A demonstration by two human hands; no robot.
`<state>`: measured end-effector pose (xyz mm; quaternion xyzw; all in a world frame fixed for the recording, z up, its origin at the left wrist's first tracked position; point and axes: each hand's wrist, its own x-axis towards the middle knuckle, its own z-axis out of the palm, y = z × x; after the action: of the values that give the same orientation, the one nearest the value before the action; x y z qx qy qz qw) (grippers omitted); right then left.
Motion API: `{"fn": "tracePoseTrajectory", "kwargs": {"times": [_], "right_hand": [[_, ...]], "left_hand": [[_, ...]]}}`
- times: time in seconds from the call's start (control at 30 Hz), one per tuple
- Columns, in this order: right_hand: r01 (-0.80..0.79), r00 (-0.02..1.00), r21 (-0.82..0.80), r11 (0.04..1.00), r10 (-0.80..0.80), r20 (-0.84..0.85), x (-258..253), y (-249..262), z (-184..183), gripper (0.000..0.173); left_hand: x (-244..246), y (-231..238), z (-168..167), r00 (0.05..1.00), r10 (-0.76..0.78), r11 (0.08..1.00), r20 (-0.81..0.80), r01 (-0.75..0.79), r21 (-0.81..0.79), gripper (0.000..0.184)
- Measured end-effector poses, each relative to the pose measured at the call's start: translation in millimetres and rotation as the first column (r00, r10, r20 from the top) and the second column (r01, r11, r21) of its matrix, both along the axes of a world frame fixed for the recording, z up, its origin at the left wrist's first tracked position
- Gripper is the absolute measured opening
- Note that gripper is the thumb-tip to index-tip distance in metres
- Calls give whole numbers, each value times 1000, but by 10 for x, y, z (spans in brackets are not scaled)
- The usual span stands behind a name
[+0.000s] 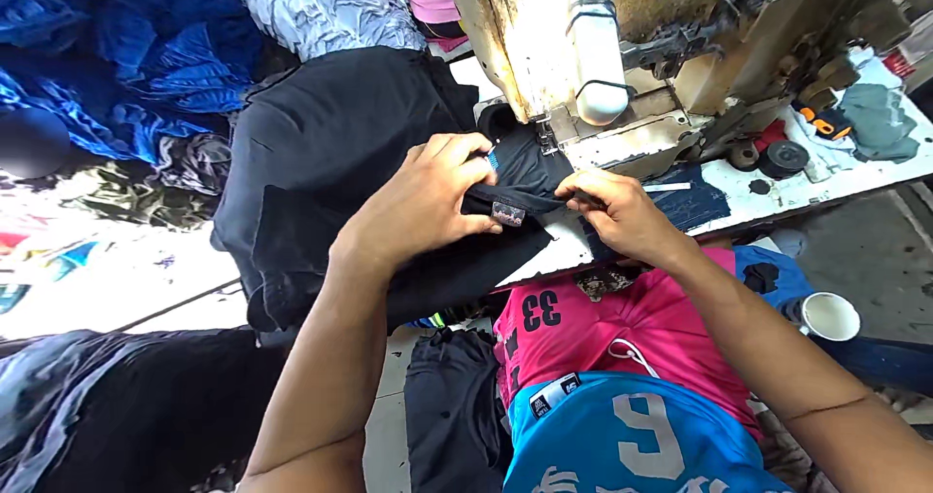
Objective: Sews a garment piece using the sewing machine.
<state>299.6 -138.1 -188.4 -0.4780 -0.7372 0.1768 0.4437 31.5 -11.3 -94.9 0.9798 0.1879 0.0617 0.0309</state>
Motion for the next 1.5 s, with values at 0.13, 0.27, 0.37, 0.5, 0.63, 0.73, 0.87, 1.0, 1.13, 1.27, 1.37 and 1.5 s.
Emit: {"fn": "tracePoseTrajectory", "kwargs": {"times": [0.13, 0.27, 0.37, 0.5, 0.63, 0.73, 0.87, 1.0, 1.13, 1.27, 1.37, 1.5], "right_hand": [[-25, 1000, 11, 1000, 24, 15, 18, 19, -13, 23], [-226, 974, 54, 973, 228, -20, 41, -63, 73, 15], [-345, 938, 60, 937, 347, -30, 28, -192, 119, 18], [-244, 965, 92, 965, 251, -78, 9, -413, 26, 18], [-81, 973, 68, 994, 94, -209, -6, -625, -146, 16], [-35, 959, 18, 999, 38, -281, -32, -718, -211, 11], [-21, 944, -27, 999, 11, -331, -53, -772, -219, 10], [0, 930, -55, 998, -20, -367, -73, -748, -211, 10], [62, 924, -74, 995, -85, -372, -115, -629, -198, 10], [119, 919, -80, 990, -141, -368, -152, -431, -188, 10], [142, 915, -91, 986, -165, -367, -167, -252, -184, 11], [140, 890, -97, 985, -169, -423, -203, -75, -155, 11]], "left_hand": [[-41, -217, 90, 990, -139, 990, 16, 138, 7, 24], [37, -678, 103, 947, -263, 959, 183, 278, -57, 26], [90, -819, -63, 932, -294, 943, 211, 319, -99, 19], [188, -881, -305, 927, -221, 963, 303, 257, -85, 16], [348, -816, -637, 958, -66, 987, 278, 21, 162, 46], [347, -676, -861, 956, 36, 967, 290, -106, 230, 29], [328, -718, -763, 964, 106, 959, 245, -164, 230, 2], [311, -736, -653, 963, 129, 955, 237, -184, 231, 6], [356, -630, -587, 954, 155, 945, 257, -219, 242, 10], [424, -458, -565, 933, 187, 930, 306, -268, 250, 8], [455, -314, -600, 897, 236, 907, 375, -342, 247, 16], [448, -217, -636, 835, 261, 906, 485, -385, 175, 26]]}}
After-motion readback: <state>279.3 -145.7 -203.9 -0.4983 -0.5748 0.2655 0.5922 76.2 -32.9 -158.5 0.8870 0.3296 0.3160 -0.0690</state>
